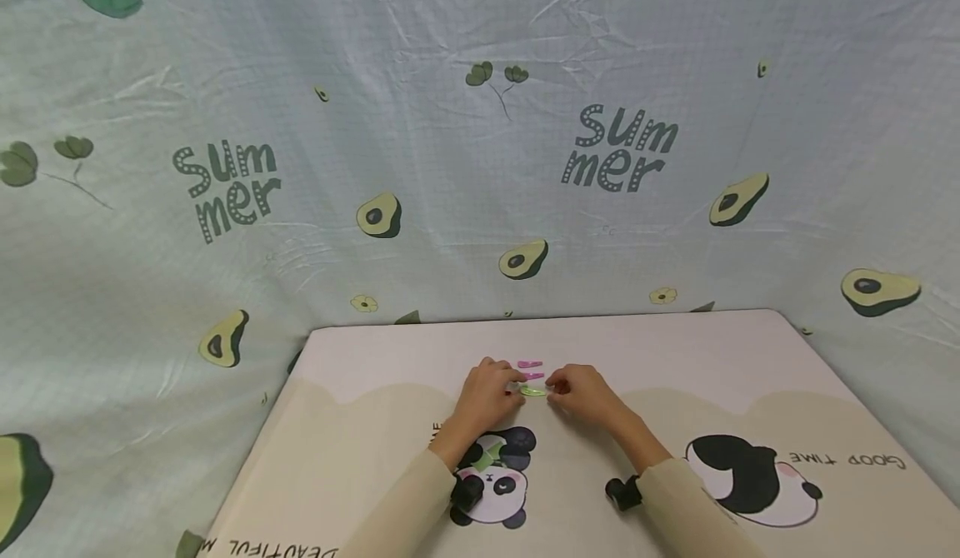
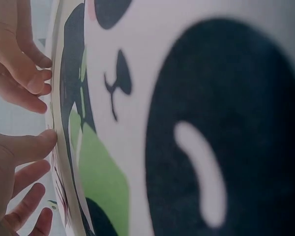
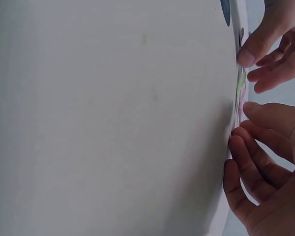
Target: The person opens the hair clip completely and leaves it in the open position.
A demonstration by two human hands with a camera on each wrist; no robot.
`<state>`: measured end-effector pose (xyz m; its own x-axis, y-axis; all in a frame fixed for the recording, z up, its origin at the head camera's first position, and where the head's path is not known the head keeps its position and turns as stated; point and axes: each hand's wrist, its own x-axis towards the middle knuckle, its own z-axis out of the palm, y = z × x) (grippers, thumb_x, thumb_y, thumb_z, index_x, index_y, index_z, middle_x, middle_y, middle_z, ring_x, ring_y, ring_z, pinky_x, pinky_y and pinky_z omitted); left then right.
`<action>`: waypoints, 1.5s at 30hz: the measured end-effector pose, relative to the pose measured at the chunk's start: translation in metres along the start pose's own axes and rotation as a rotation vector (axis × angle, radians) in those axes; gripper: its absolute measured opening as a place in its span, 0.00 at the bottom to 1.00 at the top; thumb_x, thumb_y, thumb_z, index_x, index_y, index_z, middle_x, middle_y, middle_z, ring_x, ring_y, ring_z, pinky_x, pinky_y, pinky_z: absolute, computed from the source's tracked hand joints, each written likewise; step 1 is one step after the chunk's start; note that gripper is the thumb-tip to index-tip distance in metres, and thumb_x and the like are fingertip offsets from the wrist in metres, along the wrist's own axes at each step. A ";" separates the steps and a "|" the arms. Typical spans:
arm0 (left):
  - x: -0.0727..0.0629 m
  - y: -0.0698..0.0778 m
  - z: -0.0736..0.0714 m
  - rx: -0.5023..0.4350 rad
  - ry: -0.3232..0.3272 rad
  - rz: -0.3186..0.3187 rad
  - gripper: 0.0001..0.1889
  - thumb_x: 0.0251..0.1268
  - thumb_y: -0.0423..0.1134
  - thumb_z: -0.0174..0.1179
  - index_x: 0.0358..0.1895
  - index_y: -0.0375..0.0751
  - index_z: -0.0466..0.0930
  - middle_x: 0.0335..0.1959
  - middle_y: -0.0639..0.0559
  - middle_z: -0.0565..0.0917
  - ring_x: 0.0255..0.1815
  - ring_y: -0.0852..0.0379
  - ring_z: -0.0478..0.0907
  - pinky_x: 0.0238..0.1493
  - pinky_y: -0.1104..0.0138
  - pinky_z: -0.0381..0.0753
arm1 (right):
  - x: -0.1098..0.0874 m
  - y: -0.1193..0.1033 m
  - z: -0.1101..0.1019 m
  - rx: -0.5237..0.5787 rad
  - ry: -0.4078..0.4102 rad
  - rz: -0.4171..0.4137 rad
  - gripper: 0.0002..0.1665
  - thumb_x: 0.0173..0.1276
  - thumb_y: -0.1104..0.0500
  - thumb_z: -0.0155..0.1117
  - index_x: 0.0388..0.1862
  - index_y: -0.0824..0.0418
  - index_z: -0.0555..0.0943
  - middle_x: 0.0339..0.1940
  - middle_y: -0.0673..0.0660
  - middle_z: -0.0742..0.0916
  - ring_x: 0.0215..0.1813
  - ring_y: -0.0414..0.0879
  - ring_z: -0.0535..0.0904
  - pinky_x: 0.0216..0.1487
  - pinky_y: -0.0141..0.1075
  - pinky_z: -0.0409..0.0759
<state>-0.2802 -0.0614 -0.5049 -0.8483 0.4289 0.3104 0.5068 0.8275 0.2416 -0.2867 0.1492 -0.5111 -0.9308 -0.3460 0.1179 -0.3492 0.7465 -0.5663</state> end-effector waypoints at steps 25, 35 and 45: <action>0.005 -0.003 0.006 0.008 -0.039 0.000 0.08 0.58 0.43 0.76 0.39 0.49 0.94 0.41 0.54 0.91 0.39 0.56 0.78 0.39 0.64 0.75 | 0.004 -0.001 0.007 0.017 0.053 0.050 0.04 0.61 0.63 0.76 0.36 0.60 0.90 0.27 0.49 0.85 0.33 0.41 0.75 0.39 0.35 0.75; 0.009 -0.002 0.006 0.001 -0.045 -0.006 0.07 0.59 0.42 0.76 0.39 0.49 0.94 0.40 0.54 0.92 0.37 0.56 0.77 0.38 0.66 0.73 | 0.008 0.001 0.008 0.047 0.086 0.003 0.03 0.59 0.63 0.77 0.32 0.61 0.91 0.26 0.49 0.88 0.31 0.39 0.77 0.37 0.34 0.76; 0.013 0.001 0.007 -0.052 -0.059 -0.014 0.05 0.60 0.40 0.75 0.38 0.47 0.94 0.37 0.54 0.91 0.36 0.57 0.76 0.40 0.66 0.73 | 0.009 0.004 0.006 0.045 0.072 -0.019 0.04 0.61 0.63 0.77 0.29 0.63 0.90 0.26 0.50 0.89 0.31 0.38 0.79 0.36 0.34 0.78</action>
<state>-0.2919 -0.0524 -0.5076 -0.8620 0.4395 0.2526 0.5011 0.8143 0.2928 -0.2960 0.1458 -0.5170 -0.9300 -0.3170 0.1859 -0.3630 0.7136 -0.5992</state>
